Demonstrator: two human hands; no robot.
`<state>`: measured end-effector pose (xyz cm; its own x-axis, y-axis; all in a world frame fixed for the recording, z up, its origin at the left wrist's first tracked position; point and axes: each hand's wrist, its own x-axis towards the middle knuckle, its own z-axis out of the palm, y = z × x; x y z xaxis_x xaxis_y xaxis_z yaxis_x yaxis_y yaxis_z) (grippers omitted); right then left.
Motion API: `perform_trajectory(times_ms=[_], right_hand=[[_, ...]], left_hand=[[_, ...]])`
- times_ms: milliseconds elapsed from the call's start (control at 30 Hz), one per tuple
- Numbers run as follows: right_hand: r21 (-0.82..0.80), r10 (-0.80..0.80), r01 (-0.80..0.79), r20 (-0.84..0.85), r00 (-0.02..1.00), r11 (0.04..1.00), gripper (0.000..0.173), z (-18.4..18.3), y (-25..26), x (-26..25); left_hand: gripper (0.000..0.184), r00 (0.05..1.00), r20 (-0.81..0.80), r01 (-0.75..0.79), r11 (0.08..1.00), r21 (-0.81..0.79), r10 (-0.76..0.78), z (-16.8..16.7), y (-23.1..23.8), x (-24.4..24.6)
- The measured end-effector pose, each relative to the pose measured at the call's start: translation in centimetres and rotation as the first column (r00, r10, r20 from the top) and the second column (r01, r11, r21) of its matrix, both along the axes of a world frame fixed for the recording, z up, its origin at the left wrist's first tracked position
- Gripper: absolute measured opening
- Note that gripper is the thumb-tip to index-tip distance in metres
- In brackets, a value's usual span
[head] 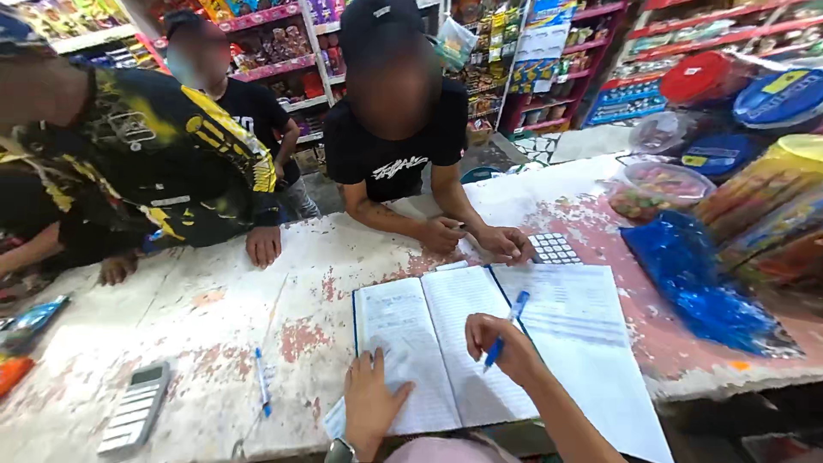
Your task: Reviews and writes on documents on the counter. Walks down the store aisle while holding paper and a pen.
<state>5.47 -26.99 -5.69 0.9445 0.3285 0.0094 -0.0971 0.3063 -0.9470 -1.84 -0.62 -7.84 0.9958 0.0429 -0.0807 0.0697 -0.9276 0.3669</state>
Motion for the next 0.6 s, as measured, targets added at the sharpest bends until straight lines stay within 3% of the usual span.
perform_trajectory(times_ms=[133,267,367,467,600], right_hand=[[-0.215,-0.152,0.127,-0.1,0.983,0.968,0.05,1.9,-1.5,-1.0],[-0.33,-0.149,0.212,0.206,0.967,0.92,0.024,2.4,-1.9,-2.5],[-0.327,-0.124,0.156,0.115,0.986,0.932,0.032,1.4,-2.8,-4.6],[-0.348,-0.055,0.051,-0.002,0.999,0.936,0.031,0.4,-3.9,-6.9],[-0.443,-0.017,0.076,0.135,0.991,0.894,0.026,-1.5,-5.0,-8.7]], left_hand=[[0.088,0.977,-0.182,-0.111,0.993,0.025,0.114,1.5,-1.2,0.0],[0.091,0.96,-0.204,-0.195,0.981,-0.003,0.19,1.7,-2.0,0.7],[0.093,0.947,-0.248,-0.205,0.979,0.016,0.203,2.5,-2.7,1.2],[0.07,0.955,-0.213,-0.217,0.976,-0.018,0.208,3.9,-3.7,1.0],[0.03,0.996,0.024,-0.083,0.988,-0.127,0.087,5.4,-5.5,-0.7]])
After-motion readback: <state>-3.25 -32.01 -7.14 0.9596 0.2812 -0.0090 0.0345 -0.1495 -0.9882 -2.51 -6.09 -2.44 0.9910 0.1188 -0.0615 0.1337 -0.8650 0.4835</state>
